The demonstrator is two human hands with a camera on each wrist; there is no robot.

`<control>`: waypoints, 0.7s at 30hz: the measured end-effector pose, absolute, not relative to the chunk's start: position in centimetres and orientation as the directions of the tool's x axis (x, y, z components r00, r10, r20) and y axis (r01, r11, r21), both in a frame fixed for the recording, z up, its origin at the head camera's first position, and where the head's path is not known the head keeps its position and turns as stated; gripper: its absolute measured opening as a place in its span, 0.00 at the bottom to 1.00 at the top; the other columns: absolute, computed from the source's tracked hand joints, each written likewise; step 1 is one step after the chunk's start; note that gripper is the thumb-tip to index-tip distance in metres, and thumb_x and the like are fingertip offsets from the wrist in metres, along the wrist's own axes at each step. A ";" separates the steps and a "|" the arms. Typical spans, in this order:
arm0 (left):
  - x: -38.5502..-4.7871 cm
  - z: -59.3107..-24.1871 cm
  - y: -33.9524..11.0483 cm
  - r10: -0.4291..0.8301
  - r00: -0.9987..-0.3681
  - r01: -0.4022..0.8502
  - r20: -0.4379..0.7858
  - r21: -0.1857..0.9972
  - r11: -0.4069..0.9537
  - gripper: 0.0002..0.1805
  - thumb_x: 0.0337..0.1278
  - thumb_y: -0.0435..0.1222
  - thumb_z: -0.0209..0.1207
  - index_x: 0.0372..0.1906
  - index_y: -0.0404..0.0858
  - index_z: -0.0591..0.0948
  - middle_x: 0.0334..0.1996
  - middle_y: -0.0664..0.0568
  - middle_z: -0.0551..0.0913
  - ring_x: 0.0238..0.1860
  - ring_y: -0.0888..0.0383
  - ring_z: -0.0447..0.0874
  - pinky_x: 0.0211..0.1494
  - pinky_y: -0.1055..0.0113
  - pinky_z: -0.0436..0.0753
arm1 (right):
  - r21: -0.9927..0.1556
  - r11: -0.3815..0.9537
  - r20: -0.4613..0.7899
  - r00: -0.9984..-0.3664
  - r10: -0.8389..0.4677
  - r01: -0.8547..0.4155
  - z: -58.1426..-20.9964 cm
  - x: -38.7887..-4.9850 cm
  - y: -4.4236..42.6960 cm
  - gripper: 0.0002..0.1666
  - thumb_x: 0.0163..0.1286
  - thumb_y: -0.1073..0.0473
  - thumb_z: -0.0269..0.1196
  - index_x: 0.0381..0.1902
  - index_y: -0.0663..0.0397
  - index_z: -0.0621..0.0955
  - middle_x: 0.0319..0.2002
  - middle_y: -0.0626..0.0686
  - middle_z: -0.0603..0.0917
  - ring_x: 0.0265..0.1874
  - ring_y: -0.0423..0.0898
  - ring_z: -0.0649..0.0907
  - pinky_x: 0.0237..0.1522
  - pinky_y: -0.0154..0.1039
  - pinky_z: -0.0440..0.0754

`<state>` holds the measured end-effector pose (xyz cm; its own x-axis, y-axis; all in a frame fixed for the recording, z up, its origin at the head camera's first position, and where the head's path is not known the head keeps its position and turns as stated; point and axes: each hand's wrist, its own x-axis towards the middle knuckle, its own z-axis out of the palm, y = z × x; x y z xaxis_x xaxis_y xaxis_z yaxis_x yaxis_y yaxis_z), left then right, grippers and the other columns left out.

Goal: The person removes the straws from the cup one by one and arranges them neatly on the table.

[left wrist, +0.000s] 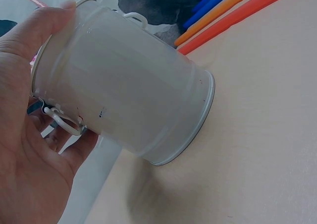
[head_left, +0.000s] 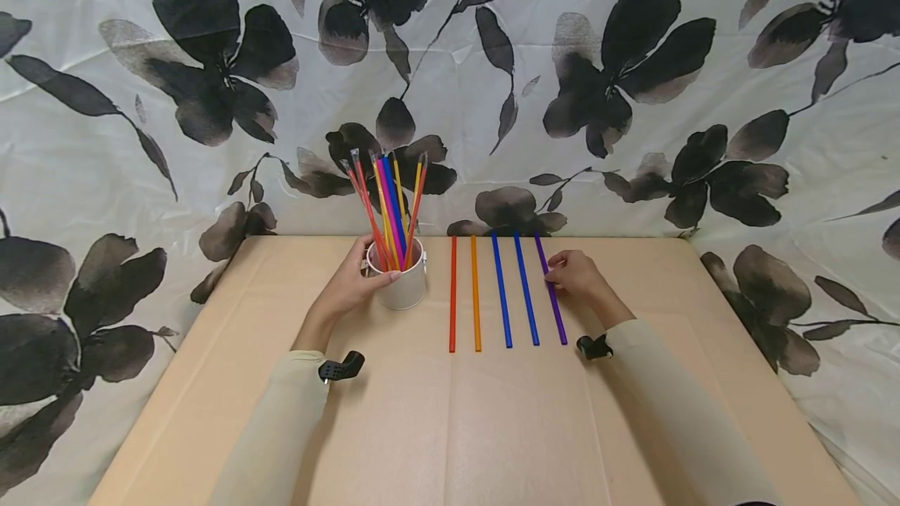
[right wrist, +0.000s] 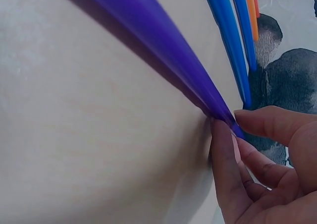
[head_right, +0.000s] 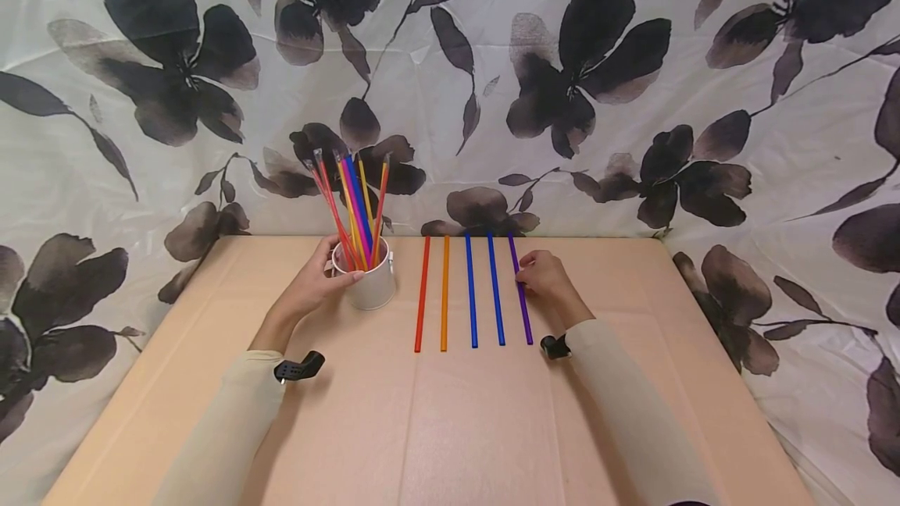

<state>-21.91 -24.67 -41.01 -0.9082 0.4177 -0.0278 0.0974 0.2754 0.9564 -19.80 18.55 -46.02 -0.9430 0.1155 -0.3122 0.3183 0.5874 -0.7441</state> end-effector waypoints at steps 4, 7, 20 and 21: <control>-21.9 -41.1 -24.7 0.420 -0.907 0.100 -0.027 0.956 0.277 0.46 0.61 0.38 0.69 0.77 0.40 0.56 0.77 0.41 0.57 0.79 0.41 0.51 0.78 0.38 0.54 | -0.737 0.603 -0.297 -0.948 0.118 0.306 -46.0 -19.6 18.5 0.22 0.72 0.64 0.63 0.60 0.69 0.76 0.47 0.66 0.82 0.39 0.53 0.87 0.43 0.41 0.88; -22.0 -41.1 -24.8 0.422 -0.906 0.101 -0.027 0.956 0.277 0.46 0.61 0.38 0.69 0.77 0.40 0.56 0.77 0.41 0.57 0.79 0.41 0.51 0.78 0.37 0.55 | -0.730 0.616 -0.283 -0.951 0.120 0.295 -45.9 -19.5 18.6 0.22 0.72 0.63 0.62 0.60 0.69 0.76 0.48 0.66 0.82 0.40 0.53 0.87 0.44 0.42 0.88; -21.9 -41.2 -25.1 0.432 -0.901 0.106 -0.024 0.956 0.275 0.46 0.61 0.38 0.69 0.77 0.40 0.55 0.77 0.40 0.56 0.79 0.41 0.51 0.78 0.37 0.55 | -0.744 0.609 -0.253 -0.959 0.126 0.276 -45.1 -19.2 18.2 0.22 0.73 0.63 0.61 0.61 0.67 0.76 0.44 0.64 0.84 0.36 0.53 0.85 0.42 0.43 0.88; -21.9 -41.2 -25.1 0.432 -0.901 0.103 -0.028 0.955 0.277 0.46 0.61 0.39 0.69 0.77 0.41 0.55 0.77 0.41 0.56 0.79 0.41 0.51 0.78 0.37 0.55 | -0.745 0.609 -0.246 -0.961 0.129 0.272 -45.0 -19.2 18.0 0.22 0.73 0.63 0.61 0.61 0.67 0.76 0.44 0.64 0.83 0.35 0.53 0.85 0.41 0.42 0.88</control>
<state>-21.85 -25.14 -41.22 -0.9015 0.4319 -0.0277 0.1032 0.2766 0.9554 -19.23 18.04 -45.00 -0.9607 0.1289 -0.2459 0.2723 0.6090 -0.7450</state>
